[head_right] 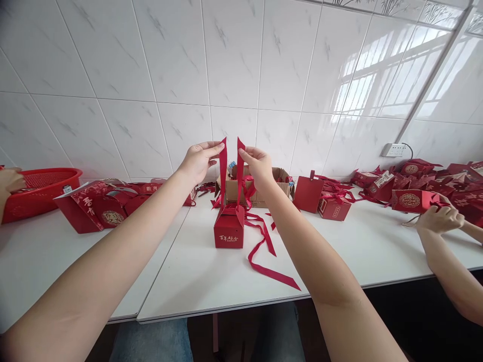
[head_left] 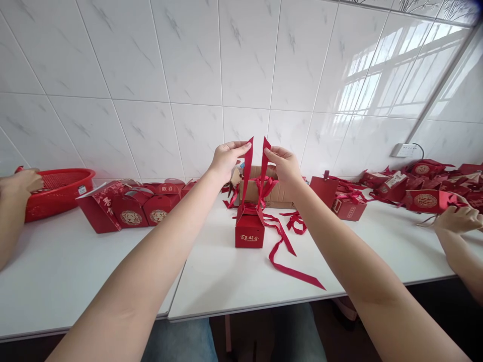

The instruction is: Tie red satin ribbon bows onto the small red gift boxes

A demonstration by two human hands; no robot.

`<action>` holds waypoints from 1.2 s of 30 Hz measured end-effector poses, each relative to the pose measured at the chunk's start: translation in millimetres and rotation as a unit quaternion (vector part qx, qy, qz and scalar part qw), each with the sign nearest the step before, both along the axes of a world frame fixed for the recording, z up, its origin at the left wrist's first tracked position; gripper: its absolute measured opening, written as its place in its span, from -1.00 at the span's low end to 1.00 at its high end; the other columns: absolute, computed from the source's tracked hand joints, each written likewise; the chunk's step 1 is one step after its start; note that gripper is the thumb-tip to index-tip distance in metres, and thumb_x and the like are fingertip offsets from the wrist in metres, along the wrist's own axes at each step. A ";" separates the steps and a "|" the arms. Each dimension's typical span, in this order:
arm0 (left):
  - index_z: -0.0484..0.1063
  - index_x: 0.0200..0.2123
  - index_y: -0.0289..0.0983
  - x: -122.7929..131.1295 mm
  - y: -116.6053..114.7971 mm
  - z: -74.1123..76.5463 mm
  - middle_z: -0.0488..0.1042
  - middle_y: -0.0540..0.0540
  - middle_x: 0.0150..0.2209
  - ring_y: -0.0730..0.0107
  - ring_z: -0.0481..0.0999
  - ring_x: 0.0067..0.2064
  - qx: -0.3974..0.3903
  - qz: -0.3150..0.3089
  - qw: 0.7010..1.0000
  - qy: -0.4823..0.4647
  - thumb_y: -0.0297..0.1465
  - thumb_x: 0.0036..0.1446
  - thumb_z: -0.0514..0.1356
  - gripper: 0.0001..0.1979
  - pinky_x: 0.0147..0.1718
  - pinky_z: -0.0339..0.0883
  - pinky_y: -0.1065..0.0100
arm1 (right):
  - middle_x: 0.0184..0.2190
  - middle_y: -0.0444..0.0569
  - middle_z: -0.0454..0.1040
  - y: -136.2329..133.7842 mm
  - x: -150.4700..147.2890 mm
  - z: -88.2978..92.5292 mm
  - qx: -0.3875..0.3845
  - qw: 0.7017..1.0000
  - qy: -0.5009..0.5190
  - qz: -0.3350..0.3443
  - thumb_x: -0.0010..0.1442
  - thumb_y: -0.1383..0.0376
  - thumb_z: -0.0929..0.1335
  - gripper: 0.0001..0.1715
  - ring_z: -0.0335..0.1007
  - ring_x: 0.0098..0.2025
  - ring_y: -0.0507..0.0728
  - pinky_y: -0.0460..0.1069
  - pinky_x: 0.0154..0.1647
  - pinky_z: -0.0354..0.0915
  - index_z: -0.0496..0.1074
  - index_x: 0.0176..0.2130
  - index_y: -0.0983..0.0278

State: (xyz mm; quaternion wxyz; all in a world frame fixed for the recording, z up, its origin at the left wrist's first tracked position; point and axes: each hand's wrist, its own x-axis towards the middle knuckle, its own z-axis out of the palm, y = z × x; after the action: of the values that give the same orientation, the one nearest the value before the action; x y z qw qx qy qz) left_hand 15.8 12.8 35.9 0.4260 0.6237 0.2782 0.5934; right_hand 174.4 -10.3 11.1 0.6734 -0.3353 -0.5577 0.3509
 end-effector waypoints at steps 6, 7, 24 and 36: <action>0.55 -0.40 -0.25 5.9 -4.5 7.6 0.55 -0.09 -0.30 0.34 0.46 -0.20 0.047 -0.028 0.996 0.067 -0.28 -0.17 0.40 -0.77 -0.14 0.24 0.28 | -0.47 -0.10 0.41 3.6 -2.0 8.9 -0.011 0.994 -0.104 0.030 0.10 0.27 0.37 -0.90 0.34 -0.50 -0.01 -0.10 -0.55 0.29 0.38 -0.35 0.27; 0.55 -0.42 -0.26 6.9 -5.0 9.3 0.55 -0.09 -0.33 0.34 0.47 -0.22 0.054 -0.020 0.995 0.079 -0.30 -0.17 0.40 -0.79 -0.13 0.25 0.26 | -0.51 -0.12 0.38 3.5 -2.5 11.4 -0.007 0.991 -0.130 0.040 0.09 0.31 0.36 -0.94 0.30 -0.54 -0.02 -0.10 -0.59 0.25 0.38 -0.36 0.27; 0.41 -0.03 -0.20 10.6 -7.9 7.0 0.50 0.00 -0.46 0.36 0.44 -0.37 0.311 0.149 0.903 0.257 -0.56 -0.04 0.24 -0.55 -0.22 0.28 0.31 | -0.54 -0.08 0.39 10.2 1.4 20.6 -0.164 0.969 -0.024 0.185 0.11 0.22 0.40 -0.82 0.28 -0.54 0.01 -0.09 -0.59 0.29 0.39 -0.40 0.28; 0.50 -0.22 -0.17 -4.3 -15.9 -34.0 0.49 -0.11 -0.33 0.26 0.45 -0.22 0.336 0.091 0.881 0.320 -0.35 0.09 0.17 -0.82 -0.09 0.22 0.26 | -0.42 0.04 0.51 17.2 25.5 37.1 -0.139 0.945 -0.214 0.203 0.01 0.26 0.46 -0.85 0.40 -0.41 0.09 -0.02 -0.43 0.39 0.52 -0.46 0.32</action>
State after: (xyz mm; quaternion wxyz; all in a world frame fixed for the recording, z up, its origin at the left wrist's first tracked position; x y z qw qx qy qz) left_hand 11.5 -3.1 1.9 0.0232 0.8575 0.2391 0.4550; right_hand 199.9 6.9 48.2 0.3994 -0.3723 -0.6909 0.4738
